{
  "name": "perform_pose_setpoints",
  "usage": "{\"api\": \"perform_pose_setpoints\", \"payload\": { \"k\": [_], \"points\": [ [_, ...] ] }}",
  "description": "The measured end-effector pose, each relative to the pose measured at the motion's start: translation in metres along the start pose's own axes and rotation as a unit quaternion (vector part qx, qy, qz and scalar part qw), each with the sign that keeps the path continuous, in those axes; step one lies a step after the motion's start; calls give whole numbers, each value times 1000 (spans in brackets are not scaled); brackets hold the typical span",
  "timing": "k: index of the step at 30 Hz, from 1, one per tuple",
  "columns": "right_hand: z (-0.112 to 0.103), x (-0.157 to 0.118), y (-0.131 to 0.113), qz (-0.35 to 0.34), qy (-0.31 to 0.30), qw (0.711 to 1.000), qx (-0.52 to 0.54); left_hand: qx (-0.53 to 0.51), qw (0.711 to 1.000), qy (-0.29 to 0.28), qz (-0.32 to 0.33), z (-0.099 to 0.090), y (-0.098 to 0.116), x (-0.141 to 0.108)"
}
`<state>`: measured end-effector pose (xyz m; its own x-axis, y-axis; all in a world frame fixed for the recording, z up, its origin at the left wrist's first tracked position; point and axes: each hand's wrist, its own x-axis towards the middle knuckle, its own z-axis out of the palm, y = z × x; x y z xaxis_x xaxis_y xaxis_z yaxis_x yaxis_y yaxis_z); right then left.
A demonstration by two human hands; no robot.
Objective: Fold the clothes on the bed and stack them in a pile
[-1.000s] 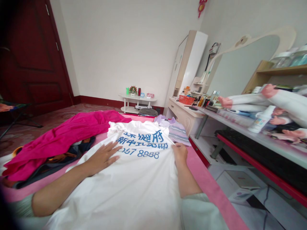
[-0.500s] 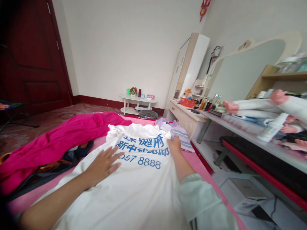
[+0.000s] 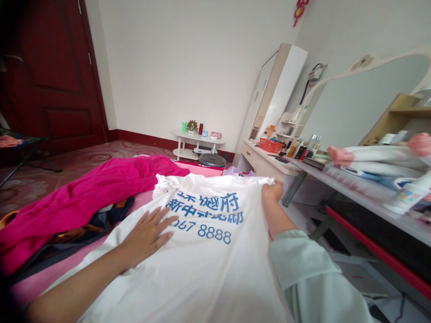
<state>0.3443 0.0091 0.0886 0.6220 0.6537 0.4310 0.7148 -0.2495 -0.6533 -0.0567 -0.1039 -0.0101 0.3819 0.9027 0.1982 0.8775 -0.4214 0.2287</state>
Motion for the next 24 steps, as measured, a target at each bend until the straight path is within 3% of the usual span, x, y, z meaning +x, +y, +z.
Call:
{"api": "perform_pose_setpoints", "payload": {
  "k": [2,4,7,10,14,16,20,22,24],
  "points": [
    [5,-16,-1,-16,34,999,16,5,1000,2,1,0,1,0],
    [20,-48,-4,-100,16,994,50,8,1000,5,0,-1,2,0],
    [46,-103,-8,-202,-95,975,20,11,1000,5,1,-3,2,-1],
    [61,-140,-8,-230,-195,951,-67,9,1000,3,3,-4,2,-4],
    [62,-149,-4,-242,-218,939,-108,-28,1000,8,11,-2,-6,1],
    [62,-147,-2,-251,-207,940,-104,-86,995,44,-3,-3,-17,14],
    [64,-144,1,-272,-188,939,-92,-197,943,194,-183,-15,-53,64],
    [65,-144,2,-277,-178,940,-87,-182,937,188,-233,-20,-70,91],
    [66,-143,2,-280,-170,941,-80,-168,947,154,-226,-22,-79,113]
  ]
}}
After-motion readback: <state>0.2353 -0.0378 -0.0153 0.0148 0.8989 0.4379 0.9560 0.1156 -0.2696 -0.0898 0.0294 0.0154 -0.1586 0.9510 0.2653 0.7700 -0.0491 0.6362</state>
